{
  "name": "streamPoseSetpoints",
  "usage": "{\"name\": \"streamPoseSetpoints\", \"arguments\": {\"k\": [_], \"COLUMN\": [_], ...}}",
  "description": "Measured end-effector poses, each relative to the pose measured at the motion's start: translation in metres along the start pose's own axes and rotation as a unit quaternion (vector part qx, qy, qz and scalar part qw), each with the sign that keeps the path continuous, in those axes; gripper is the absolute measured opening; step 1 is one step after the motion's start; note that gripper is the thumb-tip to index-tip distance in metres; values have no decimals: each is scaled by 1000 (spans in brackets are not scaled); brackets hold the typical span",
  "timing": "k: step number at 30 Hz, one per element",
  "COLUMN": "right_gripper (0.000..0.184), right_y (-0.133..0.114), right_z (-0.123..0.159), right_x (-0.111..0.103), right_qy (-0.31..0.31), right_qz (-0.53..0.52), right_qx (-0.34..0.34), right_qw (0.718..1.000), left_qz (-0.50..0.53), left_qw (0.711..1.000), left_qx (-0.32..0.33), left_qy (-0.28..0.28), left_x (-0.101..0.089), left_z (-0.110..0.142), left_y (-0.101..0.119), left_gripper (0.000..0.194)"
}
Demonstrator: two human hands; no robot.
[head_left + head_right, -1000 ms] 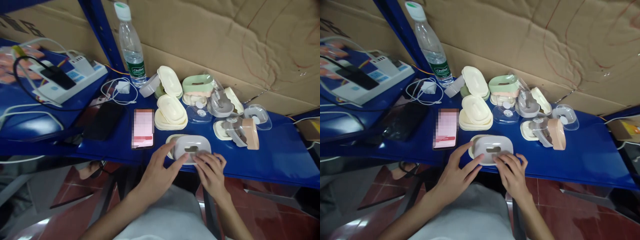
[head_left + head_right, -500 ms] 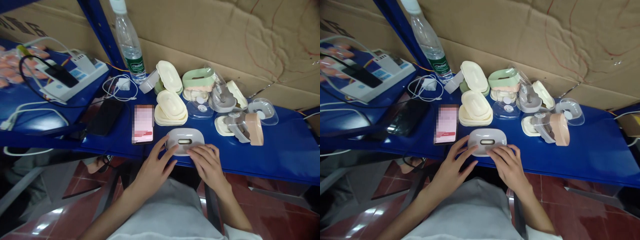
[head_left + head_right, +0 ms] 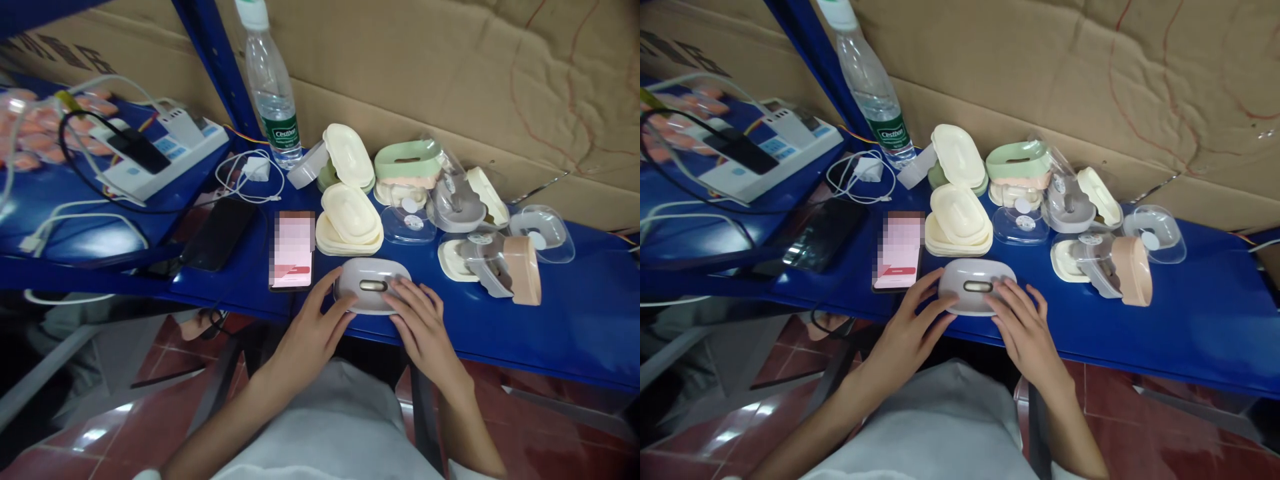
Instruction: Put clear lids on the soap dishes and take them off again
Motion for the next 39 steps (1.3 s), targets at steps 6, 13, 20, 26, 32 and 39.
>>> {"name": "streamPoseSetpoints", "arguments": {"k": [6, 13, 20, 26, 32, 39], "right_gripper": [56, 48, 48, 45, 36, 25], "right_y": [5, -2, 7, 16, 47, 100], "right_z": [3, 1, 7, -17, -82, -142], "right_x": [5, 4, -21, -46, -64, -32], "right_qy": [20, 18, 98, 59, 45, -9], "right_qz": [3, 11, -63, -8, 108, 178], "right_qx": [7, -8, -19, -23, -7, 21], "right_qw": [1000, 1000, 993, 998, 993, 984], "left_qz": [12, -6, 20, 61, 72, 83], "left_qw": [1000, 1000, 1000, 998, 996, 995], "left_qx": [-2, 9, 10, 1, 9, 1], "left_qy": [0, -13, 20, -16, -42, -63], "left_x": [4, 10, 9, 16, 16, 17], "left_z": [1, 6, 14, 16, 12, 12], "left_y": [-2, -3, 1, 6, 3, 1], "left_gripper": [31, 33, 18, 10, 7, 9]}}
Point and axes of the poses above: each hand's wrist, its own z-axis away from the middle knuckle, its own x-axis out of the palm, y = z × x, the point moved 8 cm from there along -z, towards the middle knuckle, and after that the axes turned 2 degrees about -y, right-handed, at the moved point
